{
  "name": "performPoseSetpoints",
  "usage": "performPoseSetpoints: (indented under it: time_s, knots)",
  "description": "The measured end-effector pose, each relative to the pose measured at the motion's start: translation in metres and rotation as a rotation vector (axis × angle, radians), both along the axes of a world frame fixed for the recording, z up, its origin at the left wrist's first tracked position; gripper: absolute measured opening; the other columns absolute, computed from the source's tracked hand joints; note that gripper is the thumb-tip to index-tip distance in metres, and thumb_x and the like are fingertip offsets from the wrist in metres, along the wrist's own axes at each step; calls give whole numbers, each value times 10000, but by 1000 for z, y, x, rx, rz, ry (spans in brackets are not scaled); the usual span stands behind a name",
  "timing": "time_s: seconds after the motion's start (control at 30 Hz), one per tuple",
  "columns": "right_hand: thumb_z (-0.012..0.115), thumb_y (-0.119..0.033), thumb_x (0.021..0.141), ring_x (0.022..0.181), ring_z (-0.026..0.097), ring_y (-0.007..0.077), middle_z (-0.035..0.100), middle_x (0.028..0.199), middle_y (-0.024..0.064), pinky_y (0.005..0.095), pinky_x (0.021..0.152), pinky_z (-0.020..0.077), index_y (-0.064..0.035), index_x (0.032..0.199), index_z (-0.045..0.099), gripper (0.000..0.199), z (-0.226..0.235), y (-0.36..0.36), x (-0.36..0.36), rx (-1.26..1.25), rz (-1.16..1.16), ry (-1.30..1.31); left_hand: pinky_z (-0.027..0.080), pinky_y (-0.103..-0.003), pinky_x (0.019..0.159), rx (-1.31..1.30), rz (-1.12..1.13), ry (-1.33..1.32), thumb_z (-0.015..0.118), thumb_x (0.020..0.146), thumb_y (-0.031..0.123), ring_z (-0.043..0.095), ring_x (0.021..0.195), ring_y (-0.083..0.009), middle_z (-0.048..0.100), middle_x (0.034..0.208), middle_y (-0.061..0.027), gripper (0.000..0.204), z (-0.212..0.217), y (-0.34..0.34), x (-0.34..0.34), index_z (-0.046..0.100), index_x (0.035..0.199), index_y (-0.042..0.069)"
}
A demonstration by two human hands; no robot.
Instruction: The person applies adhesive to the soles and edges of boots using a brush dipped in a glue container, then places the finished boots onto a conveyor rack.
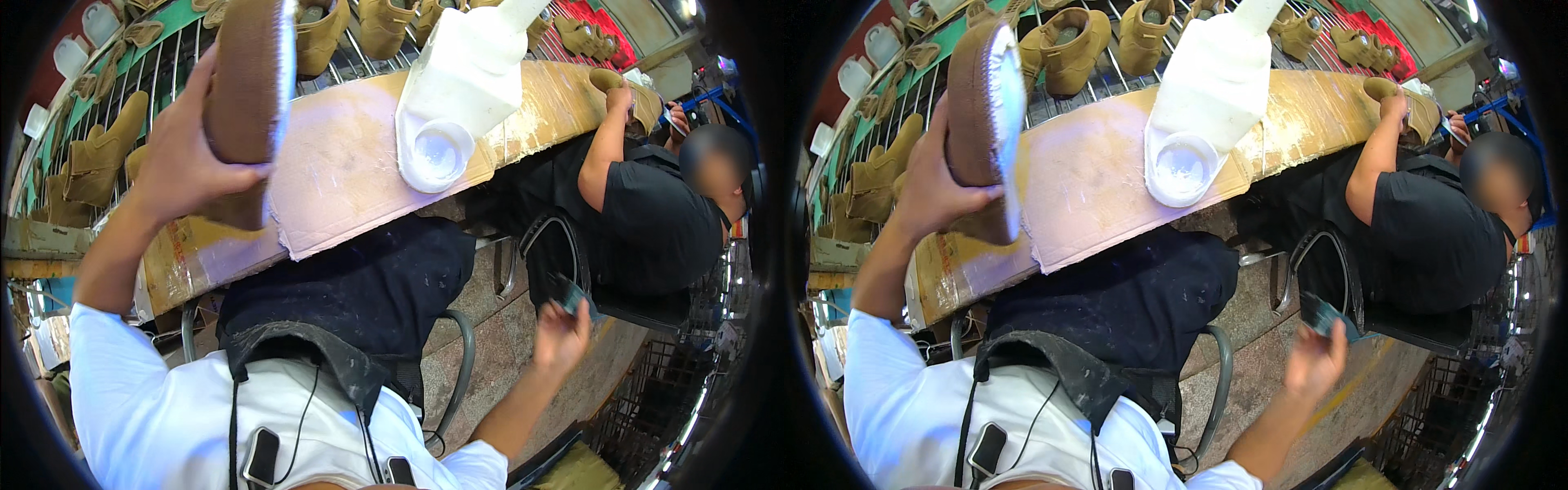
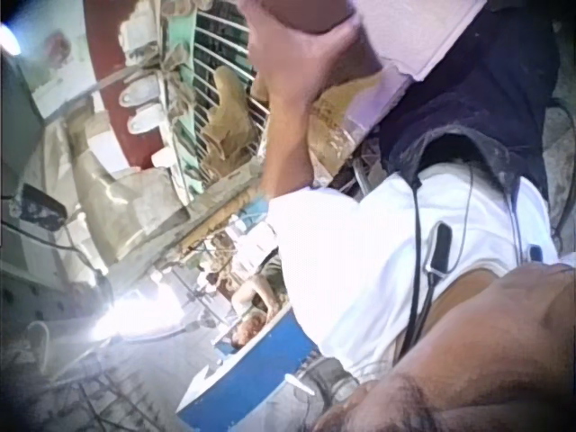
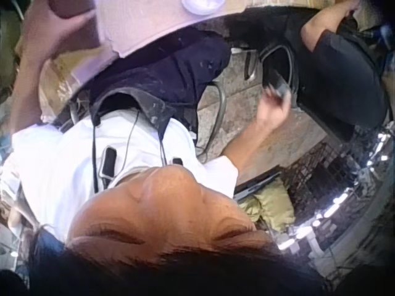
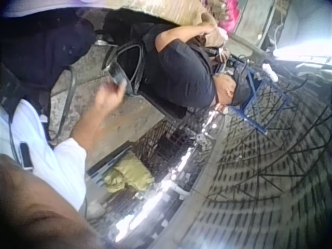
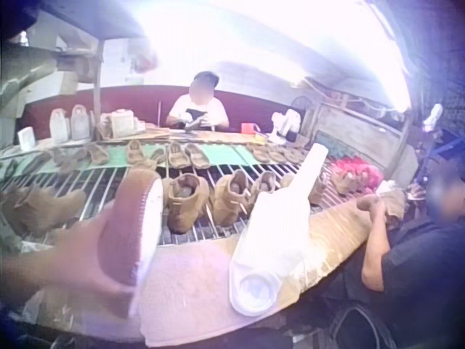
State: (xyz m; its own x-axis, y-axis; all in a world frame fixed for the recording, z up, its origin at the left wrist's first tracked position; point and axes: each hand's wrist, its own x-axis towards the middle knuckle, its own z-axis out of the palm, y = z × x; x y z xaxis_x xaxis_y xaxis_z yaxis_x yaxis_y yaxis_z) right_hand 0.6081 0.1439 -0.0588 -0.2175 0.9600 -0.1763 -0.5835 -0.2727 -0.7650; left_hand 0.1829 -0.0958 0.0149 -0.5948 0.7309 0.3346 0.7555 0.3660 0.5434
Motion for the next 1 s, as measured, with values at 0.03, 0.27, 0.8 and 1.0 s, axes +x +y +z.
performPoseSetpoints:
  time_s: [0.03,0.27,0.8,1.0]
  knots:
    - [628,-158,864,746,559,184,638,870,77,298,659,420,-46,876,610,115,-3,-3,-27,-54,31,-15,383,-362,995,-23,7,2,801,510,277,521,1162,-308,524,1248,-214,1085,0,-4,-8,265,1429,66]
    - [613,-174,866,684,498,178,589,832,65,289,620,387,-49,893,557,140,-18,6,-123,-121,228,59,463,-399,880,-537,178,98,802,571,311,589,1017,-375,588,1111,-247,1073,-22,-26,-36,226,1454,108]
    - [617,-152,867,709,515,175,615,884,80,302,623,397,-44,926,567,133,-30,1,-130,-155,237,239,398,-385,916,21,-137,85,736,656,161,488,1021,-309,542,1053,-140,524,-123,86,43,583,1145,51]
    - [637,-148,855,718,527,165,606,874,65,301,630,402,-52,930,568,140,-27,-9,-114,-99,213,205,399,-387,870,-60,-212,-38,730,652,163,486,986,-299,543,967,-118,397,-135,138,38,608,1021,83]
